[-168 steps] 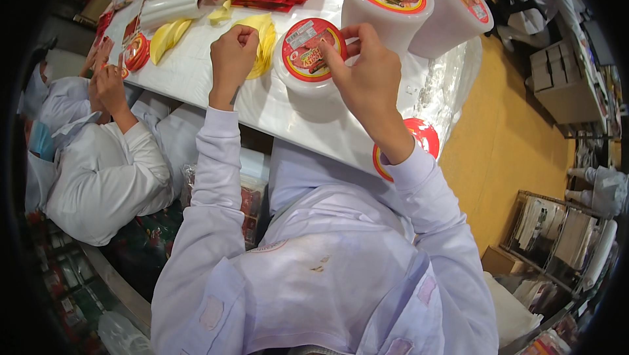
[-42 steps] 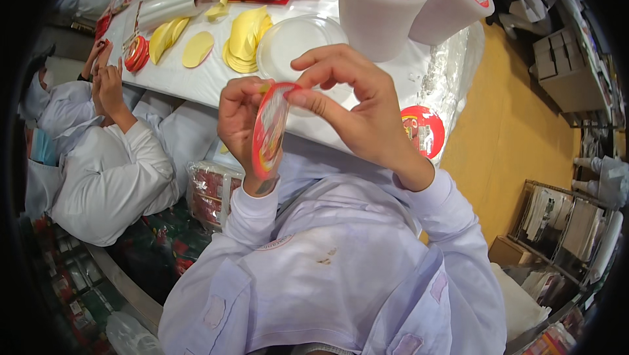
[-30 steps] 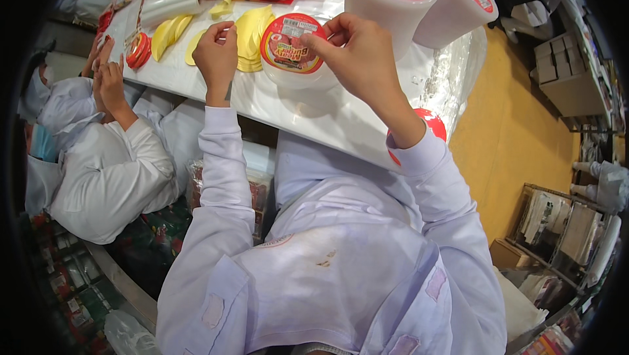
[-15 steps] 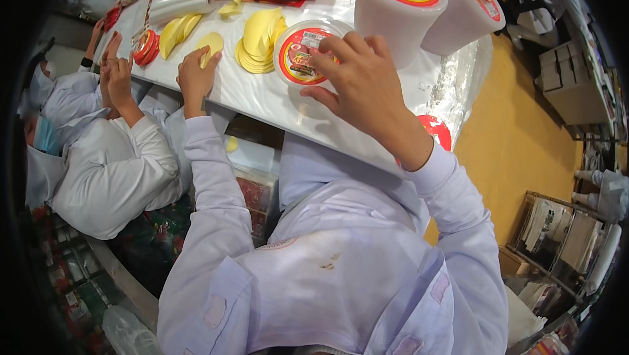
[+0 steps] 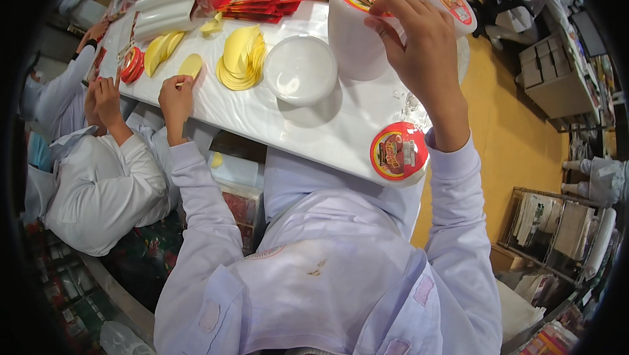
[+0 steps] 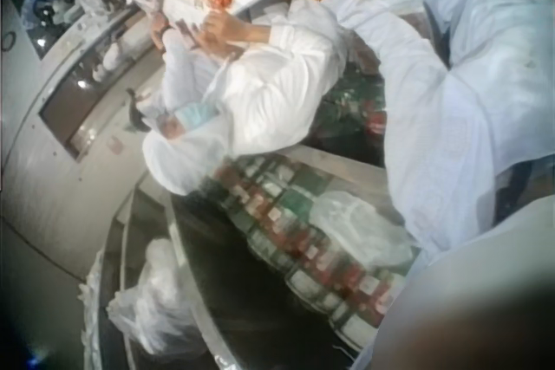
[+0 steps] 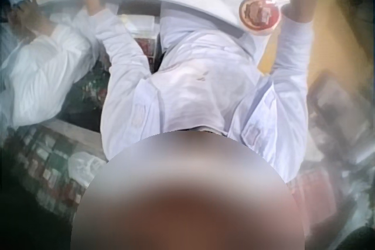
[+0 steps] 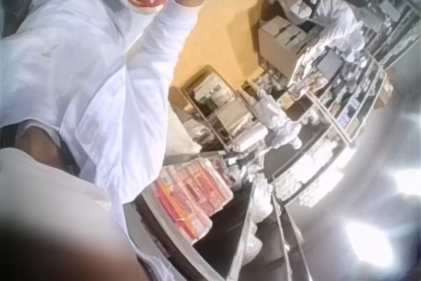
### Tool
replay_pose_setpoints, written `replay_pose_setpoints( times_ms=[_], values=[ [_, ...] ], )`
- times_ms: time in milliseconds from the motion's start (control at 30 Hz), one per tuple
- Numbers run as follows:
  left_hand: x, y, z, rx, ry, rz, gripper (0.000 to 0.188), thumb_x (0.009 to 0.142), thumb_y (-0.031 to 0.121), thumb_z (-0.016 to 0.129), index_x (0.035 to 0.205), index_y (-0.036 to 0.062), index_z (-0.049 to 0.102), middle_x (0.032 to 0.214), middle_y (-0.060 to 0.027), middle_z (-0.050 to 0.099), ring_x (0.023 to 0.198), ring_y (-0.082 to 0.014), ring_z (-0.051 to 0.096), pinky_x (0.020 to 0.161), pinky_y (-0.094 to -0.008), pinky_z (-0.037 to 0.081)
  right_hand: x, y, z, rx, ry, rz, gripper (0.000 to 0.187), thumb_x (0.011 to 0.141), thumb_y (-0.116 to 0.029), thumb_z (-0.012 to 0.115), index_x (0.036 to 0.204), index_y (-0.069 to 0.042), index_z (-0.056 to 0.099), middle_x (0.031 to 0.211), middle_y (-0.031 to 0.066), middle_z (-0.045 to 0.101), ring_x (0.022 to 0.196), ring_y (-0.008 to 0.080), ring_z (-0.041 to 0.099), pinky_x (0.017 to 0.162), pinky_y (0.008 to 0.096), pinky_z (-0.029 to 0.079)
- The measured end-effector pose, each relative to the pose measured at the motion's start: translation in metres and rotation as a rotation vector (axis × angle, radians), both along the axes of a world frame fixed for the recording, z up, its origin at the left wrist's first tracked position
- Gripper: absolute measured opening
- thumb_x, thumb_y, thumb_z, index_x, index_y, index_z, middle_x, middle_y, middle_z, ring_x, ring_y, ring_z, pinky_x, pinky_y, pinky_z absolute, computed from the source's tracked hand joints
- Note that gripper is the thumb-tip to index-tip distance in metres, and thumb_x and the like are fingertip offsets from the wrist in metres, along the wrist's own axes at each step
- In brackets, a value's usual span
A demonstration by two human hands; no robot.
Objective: The person repeatedly picks up yellow circular discs and red circular stickers, folds the discs, and places the stickers on them. The person stacks the finished items on the table. Coworkers perform similar actions at the same table.
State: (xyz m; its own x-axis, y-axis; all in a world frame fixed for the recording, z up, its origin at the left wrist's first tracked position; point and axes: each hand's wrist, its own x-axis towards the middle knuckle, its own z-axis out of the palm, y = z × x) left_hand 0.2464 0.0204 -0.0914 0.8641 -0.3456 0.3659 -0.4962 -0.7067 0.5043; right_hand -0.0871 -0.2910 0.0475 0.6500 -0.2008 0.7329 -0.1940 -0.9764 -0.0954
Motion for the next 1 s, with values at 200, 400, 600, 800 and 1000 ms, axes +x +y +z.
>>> replay_pose_setpoints(
  times_ms=[200, 400, 600, 800, 1000],
  values=[
    [-0.076, -0.005, 0.041, -0.760, 0.704, -0.405, 0.022, 0.103, 0.022, 0.063, 0.115, 0.0032, 0.067, 0.099, -0.0028, 0.067, 0.081, -0.0085, 0.059, 0.075, -0.0263, 0.049, -0.001, 0.027, 0.005, -0.028, -0.047, 0.109, 0.031, 0.082, -0.028, 0.082, 0.110, -0.018, 0.073, 0.112, 0.0003, 0.072, 0.108, 0.0224, 0.064, 0.095, 0.0394, 0.040],
    [-0.192, -0.025, 0.064, -0.882, 1.577, -0.836, 0.029, 0.105, 0.022, 0.058, 0.123, 0.0003, 0.063, 0.109, -0.0047, 0.069, 0.091, -0.0117, 0.064, 0.080, -0.0278, 0.051, 0.009, 0.110, -0.011, 0.066, 0.087, 0.513, 0.030, 0.075, -0.028, 0.080, 0.104, -0.026, 0.076, 0.128, -0.0046, 0.067, 0.115, 0.0213, 0.062, 0.106, 0.0500, 0.040],
    [-0.188, -0.033, 0.081, -1.142, 1.793, -0.518, 0.039, 0.105, 0.029, 0.058, 0.131, 0.0000, 0.059, 0.119, -0.0098, 0.069, 0.108, -0.0198, 0.067, 0.094, -0.0366, 0.054, 0.002, 0.098, 0.001, -0.012, -0.178, 0.482, 0.014, 0.071, -0.018, 0.081, 0.081, -0.018, 0.072, 0.113, 0.0001, 0.073, 0.102, 0.0209, 0.066, 0.093, 0.0397, 0.048],
    [-0.098, -0.043, 0.096, -1.355, 0.653, -0.236, 0.030, 0.101, 0.019, 0.064, 0.121, -0.0033, 0.064, 0.107, -0.0083, 0.073, 0.093, -0.0182, 0.068, 0.088, -0.0326, 0.053, 0.015, 0.065, -0.015, 0.562, -0.617, 0.207, 0.012, 0.095, -0.009, 0.075, 0.101, -0.003, 0.067, 0.081, 0.0036, 0.072, 0.067, 0.0053, 0.063, 0.059, 0.0193, 0.045],
    [-0.051, -0.105, 0.049, -0.338, 0.069, -0.198, 0.025, 0.091, 0.026, 0.072, 0.097, 0.0020, 0.076, 0.081, -0.0103, 0.076, 0.074, -0.0192, 0.074, 0.072, -0.0318, 0.056, 0.039, 0.069, -0.066, 1.020, -0.279, 0.063, 0.017, 0.094, -0.017, 0.075, 0.097, -0.002, 0.069, 0.072, 0.0008, 0.069, 0.060, 0.0038, 0.057, 0.055, 0.0209, 0.044]
  ],
)
